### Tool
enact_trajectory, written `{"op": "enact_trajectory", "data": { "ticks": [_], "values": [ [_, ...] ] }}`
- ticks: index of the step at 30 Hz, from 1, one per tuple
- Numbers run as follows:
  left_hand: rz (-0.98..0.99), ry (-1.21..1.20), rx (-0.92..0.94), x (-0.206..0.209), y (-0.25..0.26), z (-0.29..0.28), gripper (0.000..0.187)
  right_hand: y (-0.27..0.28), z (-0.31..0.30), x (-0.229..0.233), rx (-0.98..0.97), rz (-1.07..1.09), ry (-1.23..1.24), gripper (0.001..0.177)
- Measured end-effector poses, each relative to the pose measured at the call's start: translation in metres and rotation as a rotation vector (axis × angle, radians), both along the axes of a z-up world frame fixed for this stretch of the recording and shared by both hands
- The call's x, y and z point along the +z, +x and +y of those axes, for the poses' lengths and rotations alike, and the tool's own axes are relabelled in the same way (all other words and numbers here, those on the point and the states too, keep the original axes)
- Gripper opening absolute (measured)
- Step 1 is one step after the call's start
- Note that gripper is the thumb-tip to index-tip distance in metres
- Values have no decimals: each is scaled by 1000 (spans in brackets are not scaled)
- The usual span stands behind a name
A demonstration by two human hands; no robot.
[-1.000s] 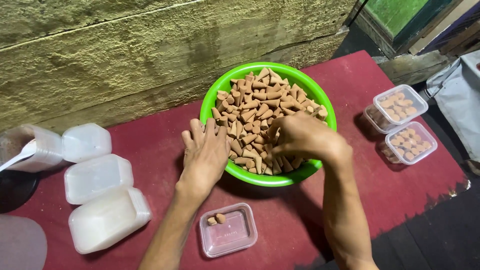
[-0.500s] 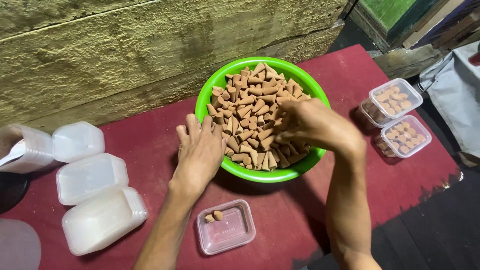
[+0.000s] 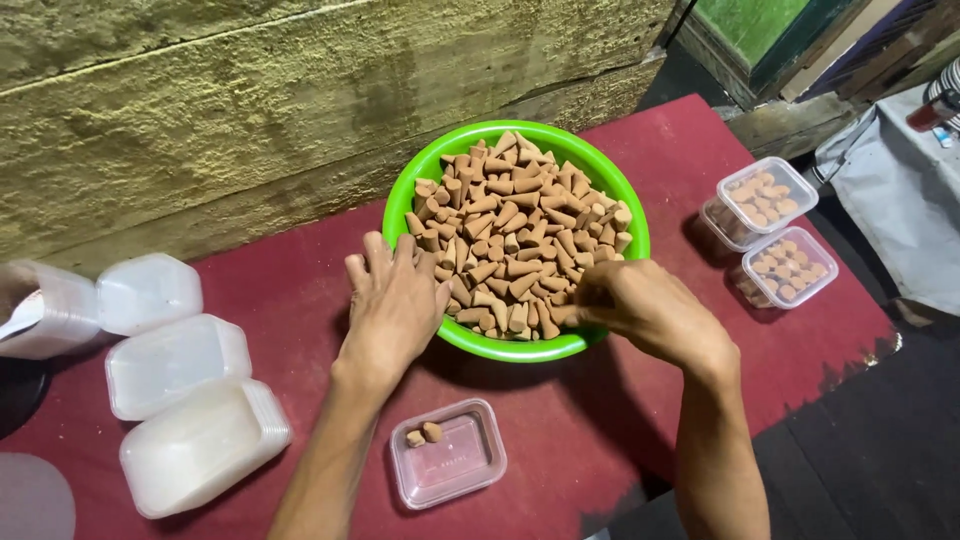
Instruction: Packing incense cones from a large bowl into small plastic containers for retail.
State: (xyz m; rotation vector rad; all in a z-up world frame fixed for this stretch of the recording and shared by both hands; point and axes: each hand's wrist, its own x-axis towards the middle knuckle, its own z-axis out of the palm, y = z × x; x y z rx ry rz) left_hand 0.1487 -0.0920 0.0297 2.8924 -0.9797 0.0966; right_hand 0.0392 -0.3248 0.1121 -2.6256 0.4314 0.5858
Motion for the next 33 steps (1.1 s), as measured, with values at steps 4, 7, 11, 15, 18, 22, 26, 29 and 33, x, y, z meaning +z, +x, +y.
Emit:
{"op": "enact_trajectory", "data": {
  "ticks": [4, 7, 11, 15, 18, 22, 26, 29, 33],
  "values": [
    [8, 4, 7, -1, -2, 0, 33, -4, -22, -16, 12, -407, 160, 20],
    [0, -12, 10, 0, -2, -2, 33, 3, -40, -34, -120, -686, 249, 19],
    [-1, -94, -7, 14, -6, -7, 30, 19, -54, -62, -160, -972, 656, 21],
    [-15, -268, -175, 20, -10, -13, 24, 23, -59, -86, -223, -1168, 447, 25],
    [111, -370, -285, 37, -25, -28, 17, 20, -70, -98, -290, -1246, 332, 22],
    [119, -329, -418, 23, -24, -66, 24, 21, -75, -106, -239, -1276, 265, 21],
    [18, -232, -418, 8, -20, -106, 20, 23, -72, -105, -261, -1345, 352, 20],
    [-11, -188, -409, -4, -24, -122, 22, 21, -72, -105, -269, -1364, 411, 20],
    [43, -120, -386, -6, -31, -123, 21, 16, -74, -104, -253, -1354, 427, 21]
  ]
}}
